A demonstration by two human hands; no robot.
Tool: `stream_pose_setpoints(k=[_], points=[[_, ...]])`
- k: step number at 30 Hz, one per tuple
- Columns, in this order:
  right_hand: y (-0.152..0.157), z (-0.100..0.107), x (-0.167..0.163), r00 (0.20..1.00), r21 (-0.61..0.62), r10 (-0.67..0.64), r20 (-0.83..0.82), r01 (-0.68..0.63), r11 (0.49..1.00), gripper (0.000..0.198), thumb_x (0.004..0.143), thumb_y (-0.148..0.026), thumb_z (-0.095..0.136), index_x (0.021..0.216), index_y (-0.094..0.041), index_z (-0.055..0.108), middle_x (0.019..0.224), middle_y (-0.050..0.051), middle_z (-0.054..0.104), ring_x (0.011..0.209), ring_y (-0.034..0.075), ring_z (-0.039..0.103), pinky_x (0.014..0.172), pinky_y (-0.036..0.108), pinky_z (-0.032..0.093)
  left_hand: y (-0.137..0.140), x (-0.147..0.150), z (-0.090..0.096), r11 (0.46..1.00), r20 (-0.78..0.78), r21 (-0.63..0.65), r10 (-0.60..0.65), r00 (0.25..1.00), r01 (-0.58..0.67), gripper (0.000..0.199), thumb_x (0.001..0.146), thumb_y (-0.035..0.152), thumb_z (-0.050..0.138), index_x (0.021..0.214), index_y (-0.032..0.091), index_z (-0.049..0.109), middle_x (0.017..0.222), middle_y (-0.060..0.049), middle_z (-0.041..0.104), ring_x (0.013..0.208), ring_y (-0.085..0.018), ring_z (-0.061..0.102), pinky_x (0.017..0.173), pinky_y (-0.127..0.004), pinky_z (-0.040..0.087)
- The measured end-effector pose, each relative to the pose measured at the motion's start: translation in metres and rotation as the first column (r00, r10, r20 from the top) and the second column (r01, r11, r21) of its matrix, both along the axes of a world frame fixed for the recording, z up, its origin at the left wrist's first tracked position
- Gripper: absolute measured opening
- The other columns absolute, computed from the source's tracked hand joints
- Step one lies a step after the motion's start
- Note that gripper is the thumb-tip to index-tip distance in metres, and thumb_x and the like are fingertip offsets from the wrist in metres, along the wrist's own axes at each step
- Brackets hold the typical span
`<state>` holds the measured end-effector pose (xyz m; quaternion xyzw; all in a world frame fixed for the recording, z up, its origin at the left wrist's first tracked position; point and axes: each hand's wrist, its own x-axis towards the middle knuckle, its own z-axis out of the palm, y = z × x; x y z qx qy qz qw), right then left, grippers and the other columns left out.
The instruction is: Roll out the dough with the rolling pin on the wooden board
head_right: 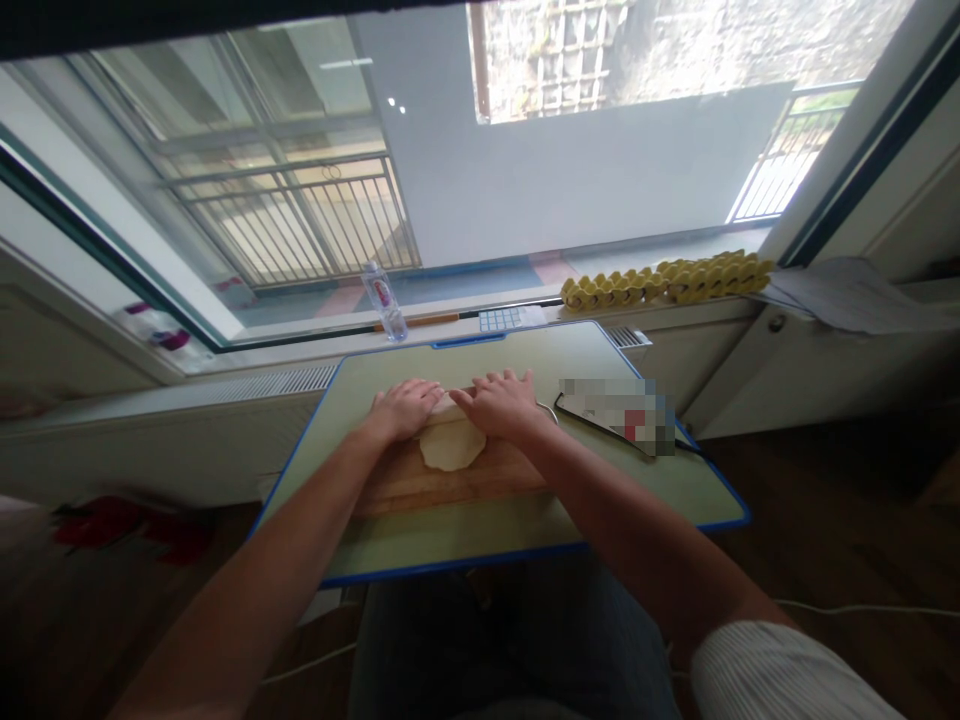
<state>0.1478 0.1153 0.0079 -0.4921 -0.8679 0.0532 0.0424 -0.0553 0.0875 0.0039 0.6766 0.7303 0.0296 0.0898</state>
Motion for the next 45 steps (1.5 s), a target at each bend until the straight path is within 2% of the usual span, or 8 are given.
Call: stream_pose_setpoints(k=[4,8,12,16,26,31,36,45], points=[[-0.020,-0.003,0.007,0.999,0.094,0.027,-0.022,-0.025,0.995,0.061,0.109,-0.062,0.024,0.142,-0.029,0.063,0.143,0.016,0.065,0.131,0.038,0.052,0.112,0.069,0.028,-0.020,0.008,0.000,0.998,-0.027,0.064,-0.023,0.999,0.025,0.055,0.110,0.051,0.025,0.149,0.032,0.057,0.164,-0.007,0.050,0.150,-0.030,0.045,0.124,-0.069,0.026],[-0.045,-0.012,0.014,0.994,0.179,-0.014,-0.104,0.032,0.983,0.067,0.108,-0.066,0.023,0.146,-0.024,0.059,0.149,0.015,0.061,0.137,0.036,0.048,0.118,0.064,0.026,-0.043,0.016,-0.004,0.981,-0.110,0.191,-0.014,0.994,0.035,0.055,0.110,0.049,0.025,0.151,0.031,0.058,0.163,-0.009,0.051,0.150,-0.030,0.045,0.124,-0.067,0.028],[-0.063,-0.023,0.021,0.990,0.209,-0.020,-0.140,0.049,0.977,0.073,0.107,-0.068,0.025,0.158,-0.020,0.047,0.158,0.015,0.054,0.146,0.036,0.041,0.124,0.064,0.017,-0.063,0.024,-0.008,0.957,-0.158,0.288,0.001,0.988,0.045,0.054,0.110,0.046,0.027,0.152,0.031,0.057,0.165,-0.008,0.049,0.152,-0.031,0.044,0.125,-0.064,0.029],[-0.066,-0.026,0.025,0.990,0.197,-0.022,-0.137,0.049,0.979,0.074,0.107,-0.068,0.027,0.160,-0.021,0.044,0.160,0.015,0.052,0.148,0.036,0.040,0.125,0.065,0.015,-0.070,0.036,-0.007,0.942,-0.143,0.335,0.014,0.990,0.035,0.052,0.109,0.039,0.031,0.153,0.028,0.056,0.164,-0.008,0.050,0.152,-0.032,0.043,0.126,-0.065,0.027],[-0.027,-0.004,0.018,0.999,0.135,-0.003,-0.047,0.009,0.991,0.057,0.111,-0.059,0.020,0.143,-0.036,0.062,0.146,0.010,0.064,0.133,0.036,0.053,0.114,0.075,0.027,-0.030,0.028,-0.002,0.960,-0.086,0.279,0.050,0.995,-0.024,0.052,0.105,0.033,0.034,0.153,0.025,0.053,0.162,-0.008,0.053,0.147,-0.028,0.048,0.124,-0.060,0.033],[-0.002,0.003,0.012,1.000,0.063,0.024,0.016,-0.025,0.998,0.054,0.110,-0.058,0.022,0.140,-0.044,0.064,0.144,0.008,0.066,0.132,0.037,0.055,0.110,0.075,0.031,-0.006,0.016,0.000,0.990,-0.070,0.139,0.028,0.997,-0.018,0.054,0.105,0.039,0.030,0.152,0.030,0.054,0.166,-0.007,0.047,0.151,-0.028,0.043,0.124,-0.060,0.033],[0.018,0.001,0.005,1.000,0.008,-0.015,0.007,0.015,1.000,0.058,0.106,-0.065,0.024,0.135,-0.041,0.068,0.146,0.010,0.066,0.131,0.038,0.056,0.106,0.071,0.038,0.011,0.011,0.003,1.000,-0.049,0.023,0.018,0.999,-0.017,0.056,0.104,0.045,0.029,0.154,0.032,0.051,0.170,-0.005,0.041,0.155,-0.029,0.039,0.125,-0.061,0.030],[0.039,-0.007,-0.001,0.997,-0.064,-0.071,-0.038,0.069,0.996,0.068,0.103,-0.072,0.023,0.141,-0.034,0.064,0.153,0.013,0.059,0.139,0.038,0.051,0.110,0.068,0.034,0.034,0.001,-0.003,0.999,-0.022,-0.052,-0.008,1.000,0.007,0.058,0.103,0.054,0.034,0.155,0.033,0.049,0.172,-0.006,0.037,0.157,-0.030,0.036,0.125,-0.063,0.029]])
